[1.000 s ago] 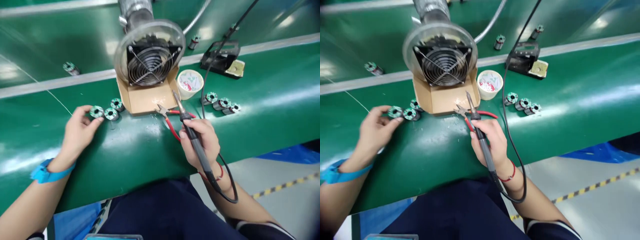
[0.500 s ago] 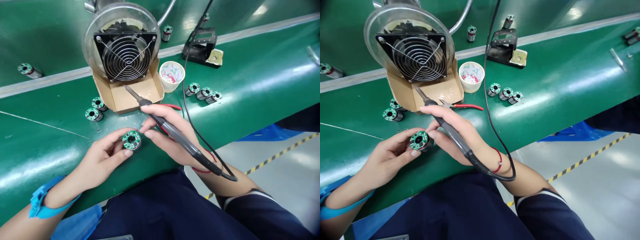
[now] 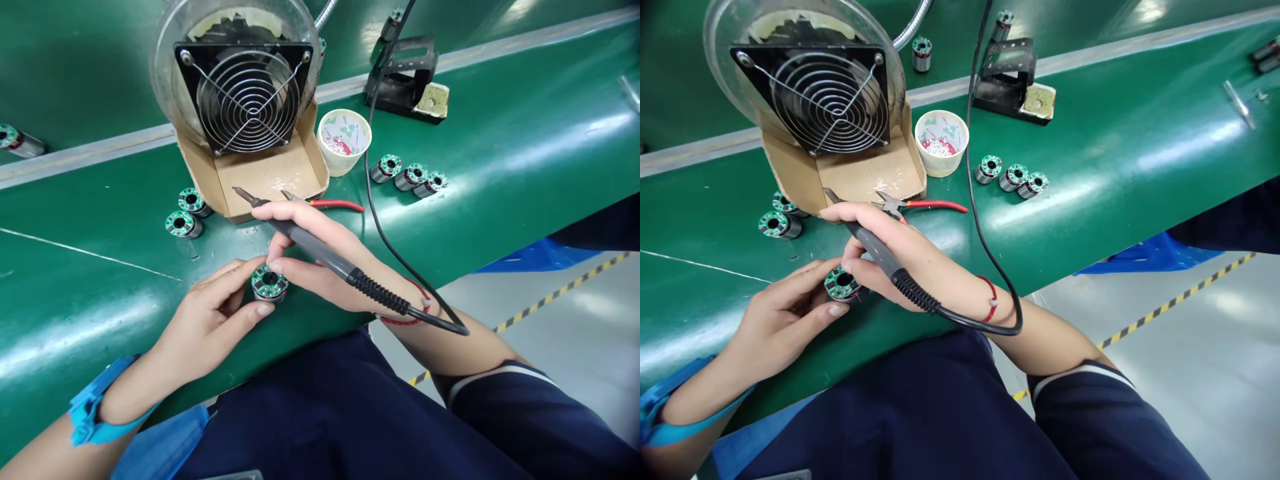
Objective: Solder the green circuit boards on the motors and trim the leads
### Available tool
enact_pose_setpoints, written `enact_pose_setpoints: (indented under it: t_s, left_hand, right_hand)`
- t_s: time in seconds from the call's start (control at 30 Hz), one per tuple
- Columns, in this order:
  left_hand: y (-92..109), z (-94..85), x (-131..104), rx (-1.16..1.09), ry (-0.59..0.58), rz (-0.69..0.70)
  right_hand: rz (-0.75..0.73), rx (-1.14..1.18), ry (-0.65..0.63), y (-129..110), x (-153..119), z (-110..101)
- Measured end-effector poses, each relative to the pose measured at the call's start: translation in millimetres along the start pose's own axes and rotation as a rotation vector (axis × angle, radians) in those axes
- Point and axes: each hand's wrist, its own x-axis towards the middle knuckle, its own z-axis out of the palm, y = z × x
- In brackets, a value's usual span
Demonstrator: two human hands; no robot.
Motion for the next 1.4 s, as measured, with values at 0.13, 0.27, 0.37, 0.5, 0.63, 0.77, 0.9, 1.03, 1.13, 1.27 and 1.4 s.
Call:
enact_pose_setpoints:
  t_s: [0.13,0.27,0.37,0.5,0.63,0.77,0.9,1.03,1.13,1.27,1.4]
  left_hand:
    - [0.8,1.4,-0.5,0.039,0.008,0.027]
    - [-2.3,3.3,-1.7,0.043,0.015,0.005]
    - [-7.0,4.6,0.6,0.041,0.016,-0.013]
    - [-13.8,9.4,9.1,0.074,0.051,-0.063]
    - [-21.5,15.5,17.3,0.125,0.101,-0.194]
    - [-30.7,14.3,19.2,-0.197,0.165,-0.305]
    - [-34.8,10.3,18.3,-0.383,0.202,-0.310]
    - [-34.1,17.0,21.0,0.025,0.093,-0.312]
    - [-35.2,24.4,23.9,0.213,0.030,-0.236]
    - [-39.5,29.4,23.9,0.273,0.060,-0.188]
    - [-42.2,31.6,21.9,0.288,0.099,-0.161]
  right_hand:
    - [-0.018,-0.089,0.031,2.2,0.6,3.1]
    - [-0.147,-0.212,0.025,11.0,2.1,5.0]
    - [-0.222,-0.179,0.047,21.2,1.8,7.1]
    - [-0.232,-0.128,0.167,36.5,-2.4,13.8]
    - [-0.167,-0.425,0.185,50.0,-3.2,21.6]
    - [-0.191,-0.699,0.145,59.7,2.0,25.7]
    - [-0.270,-0.775,0.097,62.8,2.2,28.5]
    - [-0.279,-0.832,0.221,56.5,-2.4,31.8]
    - [-0.267,-1.000,0.177,45.7,-4.1,34.2]
    - [-0.276,-1.207,0.036,30.1,-2.5,39.0]
    - [-0.293,-1.287,0.006,26.2,1.3,41.5]
